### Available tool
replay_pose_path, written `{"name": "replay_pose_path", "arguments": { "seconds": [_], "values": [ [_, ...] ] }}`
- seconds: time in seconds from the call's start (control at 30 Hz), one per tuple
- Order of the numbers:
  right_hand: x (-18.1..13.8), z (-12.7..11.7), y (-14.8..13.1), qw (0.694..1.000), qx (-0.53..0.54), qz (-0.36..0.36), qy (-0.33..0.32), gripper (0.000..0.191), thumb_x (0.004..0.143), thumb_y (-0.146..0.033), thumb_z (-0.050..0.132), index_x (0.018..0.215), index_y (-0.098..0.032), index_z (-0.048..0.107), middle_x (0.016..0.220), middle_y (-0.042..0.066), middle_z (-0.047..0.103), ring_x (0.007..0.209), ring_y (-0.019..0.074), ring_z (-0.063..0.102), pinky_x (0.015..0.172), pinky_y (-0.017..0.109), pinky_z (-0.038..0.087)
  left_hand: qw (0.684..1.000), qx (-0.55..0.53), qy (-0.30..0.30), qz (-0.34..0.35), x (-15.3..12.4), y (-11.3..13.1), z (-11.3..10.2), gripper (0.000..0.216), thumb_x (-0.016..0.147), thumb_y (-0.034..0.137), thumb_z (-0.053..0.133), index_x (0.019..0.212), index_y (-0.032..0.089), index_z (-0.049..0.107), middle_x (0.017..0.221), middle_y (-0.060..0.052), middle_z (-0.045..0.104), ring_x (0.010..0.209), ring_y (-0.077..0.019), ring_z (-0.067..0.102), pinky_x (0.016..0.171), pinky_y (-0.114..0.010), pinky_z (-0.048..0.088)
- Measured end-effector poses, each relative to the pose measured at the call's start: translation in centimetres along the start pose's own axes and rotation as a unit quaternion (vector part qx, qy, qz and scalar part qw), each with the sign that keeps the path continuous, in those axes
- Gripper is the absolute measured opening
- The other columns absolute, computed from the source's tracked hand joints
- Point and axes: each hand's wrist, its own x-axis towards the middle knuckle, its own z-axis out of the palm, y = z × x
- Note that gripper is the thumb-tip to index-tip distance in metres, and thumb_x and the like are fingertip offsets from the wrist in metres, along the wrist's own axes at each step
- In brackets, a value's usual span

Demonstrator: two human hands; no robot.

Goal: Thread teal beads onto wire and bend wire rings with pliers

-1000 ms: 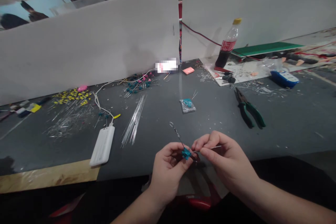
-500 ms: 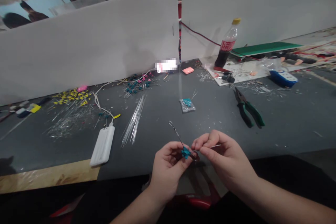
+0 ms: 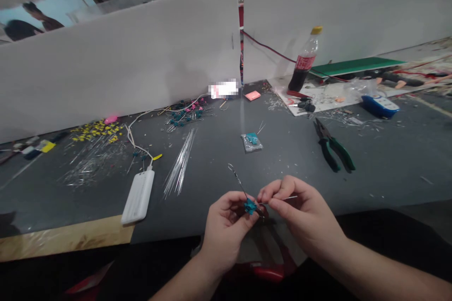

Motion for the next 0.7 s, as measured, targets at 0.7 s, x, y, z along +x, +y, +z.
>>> {"name": "replay_pose_path", "arguments": {
  "seconds": [0.7],
  "values": [
    [1.5, -1.6, -1.9, 0.995, -0.012, -0.045, 0.091, 0.02, 0.074, -0.025, 0.077, 0.066, -0.022, 0.059, 0.079, -0.001, 0.068, 0.08, 0.014, 0.063, 0.076, 0.027, 0.049, 0.998, -0.005, 0.007, -0.068, 0.5, 0.1, 0.3, 0.026, 0.074, 0.021, 0.076, 0.094, 0.014, 0.06, 0.083, -0.007, 0.075, 0.077, -0.0158, 0.071, 0.067, -0.024, 0.054]
  ]
}}
